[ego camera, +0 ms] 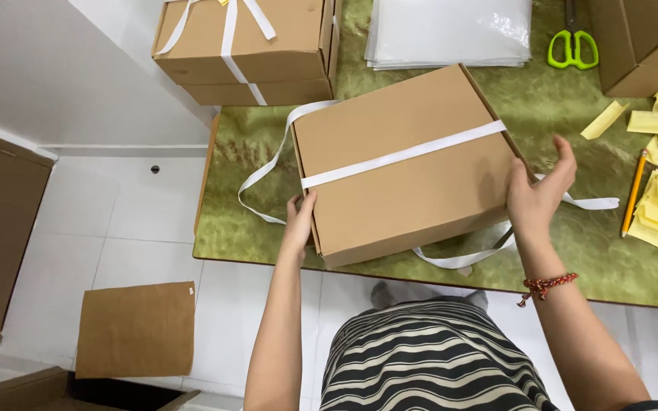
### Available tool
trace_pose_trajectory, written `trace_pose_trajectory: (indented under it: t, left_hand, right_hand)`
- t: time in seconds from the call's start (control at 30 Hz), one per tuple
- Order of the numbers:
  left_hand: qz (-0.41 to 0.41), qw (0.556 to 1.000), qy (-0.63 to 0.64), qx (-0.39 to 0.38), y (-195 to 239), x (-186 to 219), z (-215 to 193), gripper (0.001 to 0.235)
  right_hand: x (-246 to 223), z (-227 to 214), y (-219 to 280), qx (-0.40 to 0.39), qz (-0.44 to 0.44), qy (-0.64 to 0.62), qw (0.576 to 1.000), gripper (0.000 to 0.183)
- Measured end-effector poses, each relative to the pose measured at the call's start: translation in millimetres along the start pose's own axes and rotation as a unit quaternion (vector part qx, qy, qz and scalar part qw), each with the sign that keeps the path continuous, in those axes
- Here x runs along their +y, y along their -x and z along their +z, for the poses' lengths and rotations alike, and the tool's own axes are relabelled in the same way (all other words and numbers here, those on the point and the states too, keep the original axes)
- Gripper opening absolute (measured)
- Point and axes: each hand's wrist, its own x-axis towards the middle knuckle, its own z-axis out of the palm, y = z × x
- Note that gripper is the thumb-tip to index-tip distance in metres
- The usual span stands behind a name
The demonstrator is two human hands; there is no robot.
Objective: The person unties a white ribbon from a cardboard box and removes a yellow tag. They open the box to reveal a black garment inside a clear plastic bag. The person removes the garment, unfolds it, and hangs it on a blue hanger on a clothing rack. Finally, they fold the plastic bag and place it back into the box.
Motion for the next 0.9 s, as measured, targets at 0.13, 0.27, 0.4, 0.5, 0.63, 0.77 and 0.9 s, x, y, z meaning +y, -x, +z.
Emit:
trace_pose_trajectory:
  t: [0.13,0.27,0.4,0.5,0.63,0.77,0.9]
  left_hand:
    - [-0.007,1.0,0.018,-0.019,-10,1,18,0.102]
    - [-0.025,0.995,0.053,-0.075,10,14,39,0.111]
    - [-0.033,0.989,0.067,-0.128,-3,-9,52,0.104]
    - [-0.045,0.989,0.029,-0.139,7,-9,58,0.097]
    - [0.033,0.988,-0.151,-0.025,-19,-15,55,0.086]
    - [0.318,0.896,-0.271,0.15,11,35,73,0.051]
    - [0.404,0.856,-0.304,0.109,-32,43,109,0.032]
  right_hand:
    - [-3,8,37,0.022,0.152,-0.052,0.987,0.1]
    - [-84,13,47,-0.021,0.387,-0.326,0.862,0.116]
    - [-98,23,48,-0.173,0.529,-0.385,0.736,0.083]
    - [-53,38,52,-0.195,0.57,-0.41,0.685,0.11]
    - [-36,38,50,-0.221,0.577,-0.374,0.691,0.096]
    - [-50,33,50,-0.226,0.532,-0.343,0.74,0.075]
    - [-46,26,52,-0.204,0.499,-0.319,0.78,0.073]
